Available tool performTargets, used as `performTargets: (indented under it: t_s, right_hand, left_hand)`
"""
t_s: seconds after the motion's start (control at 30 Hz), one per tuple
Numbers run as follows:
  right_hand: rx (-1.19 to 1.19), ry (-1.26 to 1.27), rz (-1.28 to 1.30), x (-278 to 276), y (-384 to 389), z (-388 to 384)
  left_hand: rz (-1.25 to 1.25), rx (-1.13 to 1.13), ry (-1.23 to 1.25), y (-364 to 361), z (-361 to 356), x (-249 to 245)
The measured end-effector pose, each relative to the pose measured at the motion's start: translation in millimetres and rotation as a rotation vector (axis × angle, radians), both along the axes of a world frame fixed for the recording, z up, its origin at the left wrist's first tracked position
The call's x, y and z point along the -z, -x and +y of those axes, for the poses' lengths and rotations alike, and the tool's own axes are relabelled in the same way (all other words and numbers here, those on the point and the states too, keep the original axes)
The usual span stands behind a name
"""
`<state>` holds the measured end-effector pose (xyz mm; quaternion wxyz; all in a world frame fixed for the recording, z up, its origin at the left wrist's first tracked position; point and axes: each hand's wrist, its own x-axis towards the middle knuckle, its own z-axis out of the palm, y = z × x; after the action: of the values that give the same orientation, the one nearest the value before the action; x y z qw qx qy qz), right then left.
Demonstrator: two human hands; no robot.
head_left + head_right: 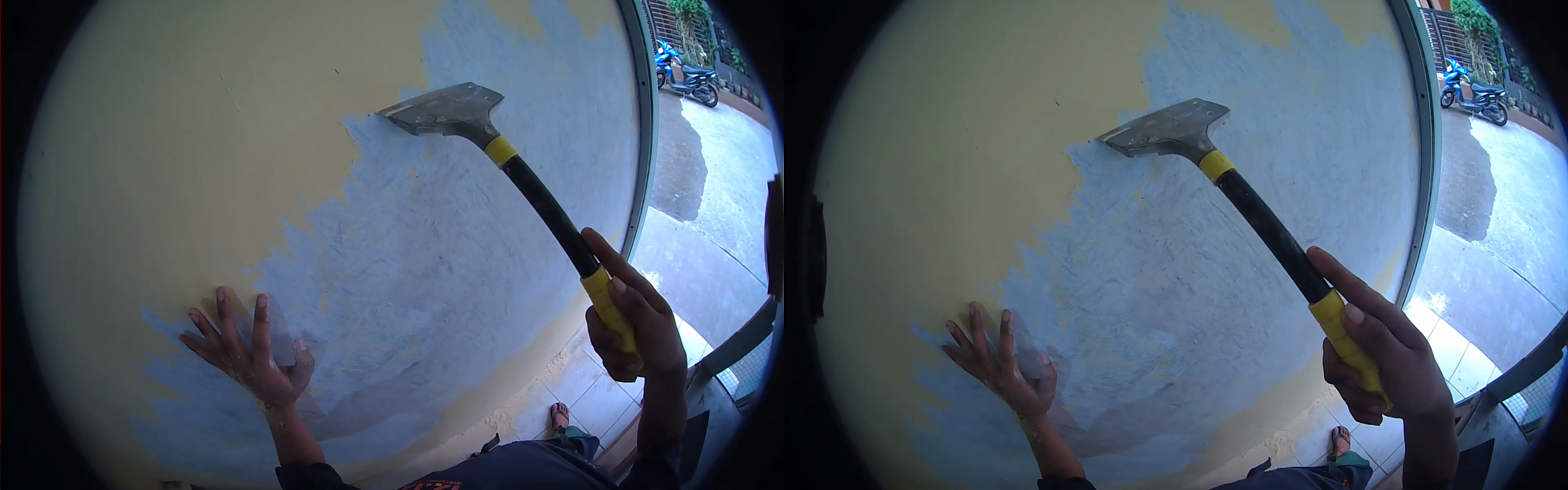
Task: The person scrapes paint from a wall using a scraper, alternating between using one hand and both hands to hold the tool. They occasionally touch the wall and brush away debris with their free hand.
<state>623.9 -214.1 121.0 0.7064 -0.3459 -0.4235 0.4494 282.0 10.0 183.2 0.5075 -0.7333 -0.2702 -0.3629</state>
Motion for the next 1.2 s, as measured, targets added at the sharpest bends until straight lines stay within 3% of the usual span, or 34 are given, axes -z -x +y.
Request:
performTargets:
  t_s: [0.4,0.67,1.2]
  right_hand:
    - [-0.016,0.04,0.008,-4,-3,-1]
    - [-0.042,-0.003,0.0,3,-6,4]
    - [-0.081,-0.017,0.018,2,-6,4]
  left_hand:
    - [-0.011,0.058,0.066,-6,-14,-13]
    - [0.304,-0.054,0.095,-30,-16,-37]
    - [0.286,-0.066,0.124,-37,-12,-36]
